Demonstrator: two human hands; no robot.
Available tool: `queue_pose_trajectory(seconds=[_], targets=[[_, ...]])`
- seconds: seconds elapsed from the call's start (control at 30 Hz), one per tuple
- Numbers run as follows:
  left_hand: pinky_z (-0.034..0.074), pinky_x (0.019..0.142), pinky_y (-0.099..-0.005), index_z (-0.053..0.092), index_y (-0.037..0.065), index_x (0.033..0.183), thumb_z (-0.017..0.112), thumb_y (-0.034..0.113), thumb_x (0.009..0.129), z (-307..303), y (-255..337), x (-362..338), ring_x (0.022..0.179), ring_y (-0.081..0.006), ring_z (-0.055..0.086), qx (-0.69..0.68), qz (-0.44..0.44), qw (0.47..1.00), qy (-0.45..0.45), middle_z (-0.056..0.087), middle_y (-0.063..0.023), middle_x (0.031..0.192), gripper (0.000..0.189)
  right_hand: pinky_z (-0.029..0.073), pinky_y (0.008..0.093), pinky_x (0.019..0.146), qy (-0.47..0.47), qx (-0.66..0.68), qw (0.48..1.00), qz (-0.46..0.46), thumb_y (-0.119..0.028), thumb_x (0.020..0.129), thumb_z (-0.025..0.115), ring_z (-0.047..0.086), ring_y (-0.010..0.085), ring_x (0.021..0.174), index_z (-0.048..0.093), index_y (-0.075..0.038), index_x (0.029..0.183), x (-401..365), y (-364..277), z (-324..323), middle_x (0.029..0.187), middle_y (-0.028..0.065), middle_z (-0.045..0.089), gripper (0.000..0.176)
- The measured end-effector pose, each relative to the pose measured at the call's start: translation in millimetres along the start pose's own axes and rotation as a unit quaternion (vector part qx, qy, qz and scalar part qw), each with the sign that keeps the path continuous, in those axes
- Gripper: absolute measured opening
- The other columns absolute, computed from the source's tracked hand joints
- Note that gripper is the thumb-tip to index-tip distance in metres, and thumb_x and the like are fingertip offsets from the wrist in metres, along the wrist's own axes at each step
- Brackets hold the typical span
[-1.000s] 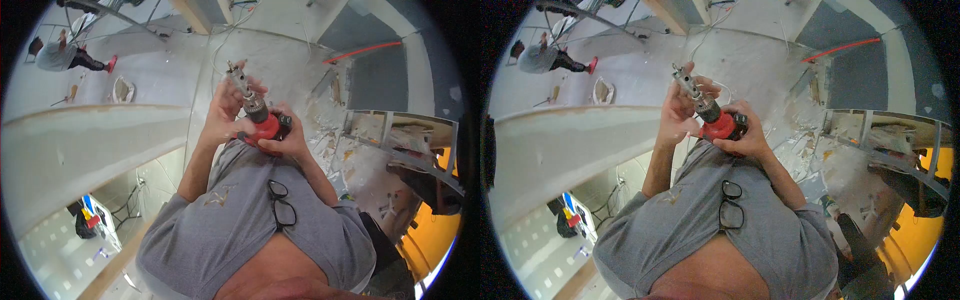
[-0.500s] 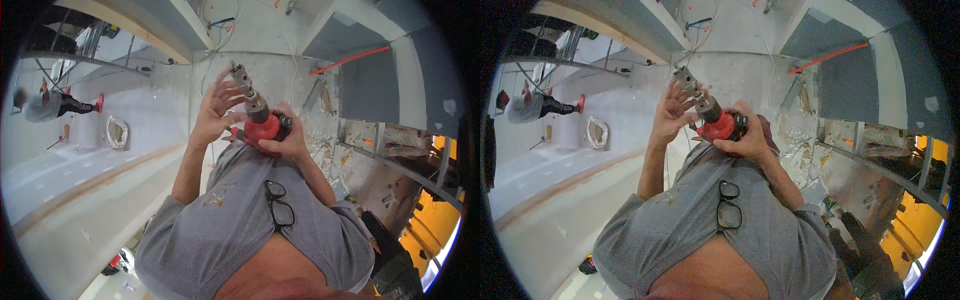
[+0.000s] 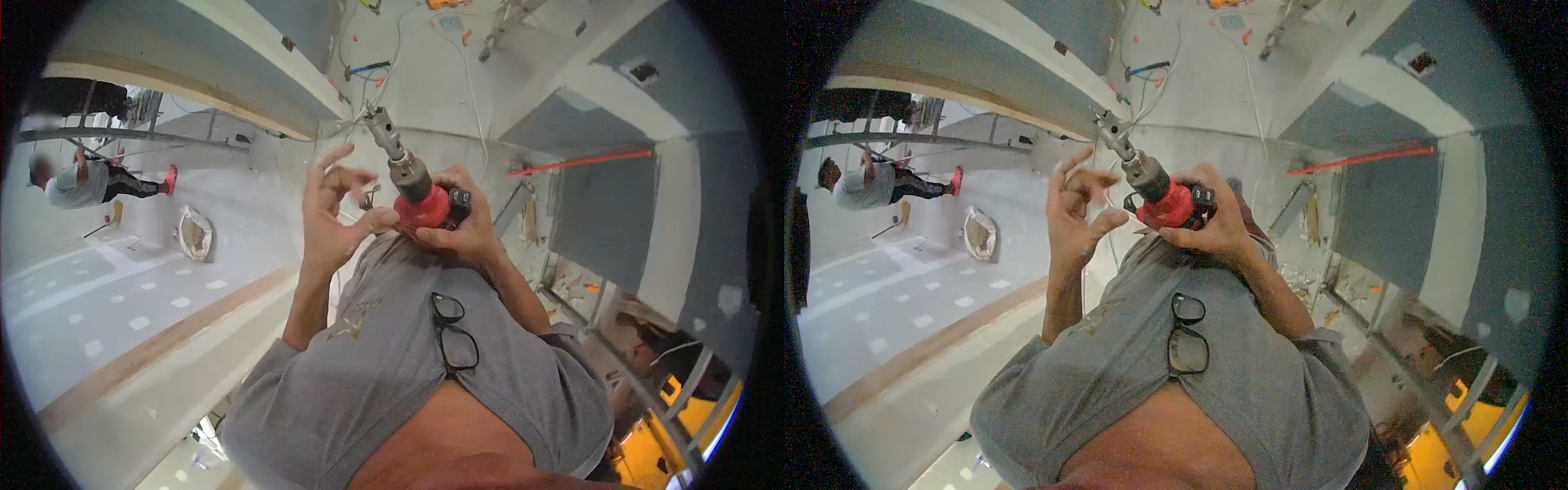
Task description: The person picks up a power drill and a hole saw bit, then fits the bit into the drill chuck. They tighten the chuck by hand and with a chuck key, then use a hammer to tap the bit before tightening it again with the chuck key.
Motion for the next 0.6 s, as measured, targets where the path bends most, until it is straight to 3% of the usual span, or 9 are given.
queue_pose_trajectory(seconds=[0.03,0.1,0.17,0.23,0.27,0.4,0.5,0.57,0.6], targets=[[0.046,0.1,-0.039,0.037,-0.001,0.144,0.093,0.018,0.064,16,0,23,0.102,-0.0232,0.064,0.001,0.002,1.0,0.005,0.068,-0.0121,0.104,0.1,0.044,0.0336,0.085,-0.004,-0.008,1.0,0.002,-0.024,0.062,0.091,0.056,0.0209,0.094,0.061,-0.001,0.116,19,0,-16,0.101,0.0088,0.056,0.066],[0.044,0.102,-0.0385,0.04,0.0,0.141,0.09,0.008,0.067,50,-2,66,0.106,-0.0219,0.062,-0.172,-0.034,0.984,0.016,0.06,-0.0034,0.086,0.09,0.044,0.0337,0.085,-0.029,-0.01,1.0,-0.003,-0.024,0.062,0.092,0.056,0.0209,0.093,0.061,-0.001,0.116,54,-4,-42,0.101,0.0088,0.056,0.067],[0.044,0.102,-0.0379,0.038,0.001,0.144,0.088,0.005,0.07,57,-10,83,0.106,-0.0224,0.061,-0.163,-0.05,0.985,-0.009,0.059,-0.0033,0.087,0.09,0.044,0.0339,0.085,-0.05,-0.011,0.999,-0.001,-0.025,0.061,0.092,0.056,0.0209,0.093,0.061,-0.001,0.116,74,-3,-59,0.101,0.0088,0.056,0.067],[0.04,0.107,-0.0418,0.03,0.0,0.149,0.093,0.026,0.063,42,-15,97,0.11,-0.0275,0.062,-0.075,-0.07,0.994,0.046,0.065,-0.0161,0.115,0.109,0.044,0.0334,0.085,-0.038,-0.007,0.999,-0.009,-0.025,0.061,0.092,0.055,0.0202,0.092,0.061,-0.002,0.115,91,0,-82,0.1,0.0082,0.055,0.067],[0.039,0.109,-0.0421,0.03,-0.001,0.148,0.093,0.027,0.064,42,-12,110,0.113,-0.028,0.061,-0.047,-0.049,0.997,0.044,0.062,-0.0164,0.123,0.109,0.044,0.0334,0.085,-0.037,-0.004,0.999,-0.007,-0.025,0.061,0.092,0.055,0.0202,0.092,0.061,-0.002,0.115,98,0,-91,0.1,0.0082,0.055,0.067],[0.036,0.112,-0.0418,0.034,-0.003,0.146,0.093,0.032,0.062,96,-9,169,0.12,-0.0269,0.058,-0.148,-0.028,0.988,-0.021,0.057,-0.0146,0.132,0.108,0.043,0.0329,0.085,-0.015,0.007,1.0,0.0,-0.025,0.061,0.091,0.055,0.0201,0.093,0.062,-0.001,0.113,131,3,-123,0.099,0.0072,0.055,0.064],[0.039,0.109,-0.0411,0.033,0.001,0.148,0.092,0.034,0.064,95,-26,188,0.126,-0.0231,0.053,-0.087,-0.011,0.996,-0.026,0.054,-0.0142,0.135,0.108,0.043,0.0329,0.086,-0.01,-0.01,1.0,-0.009,-0.025,0.061,0.091,0.055,0.0204,0.094,0.063,-0.001,0.112,149,3,-138,0.099,0.0072,0.055,0.063],[0.039,0.109,-0.0417,0.028,0.002,0.15,0.094,0.031,0.061,92,-36,204,0.128,-0.025,0.051,-0.072,-0.059,0.995,-0.034,0.051,-0.0141,0.138,0.114,0.043,0.033,0.086,-0.006,-0.007,1.0,-0.007,-0.025,0.061,0.09,0.055,0.0207,0.094,0.063,-0.001,0.112,162,7,-146,0.099,0.0073,0.055,0.062],[0.04,0.108,-0.0413,0.029,0.002,0.149,0.095,0.027,0.06,92,-30,218,0.127,-0.0253,0.052,-0.097,-0.025,0.995,-0.019,0.051,-0.0142,0.137,0.113,0.043,0.0329,0.086,-0.005,-0.024,1.0,-0.015,-0.025,0.061,0.09,0.055,0.0211,0.094,0.063,-0.001,0.112,170,9,-149,0.098,0.0078,0.055,0.062]])
Point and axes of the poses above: each hand's wrist, its own x-axis towards the middle knuckle, its own z-axis out of the palm, y = z × x, the point moved 9 cm from there along x, towards the middle knuckle
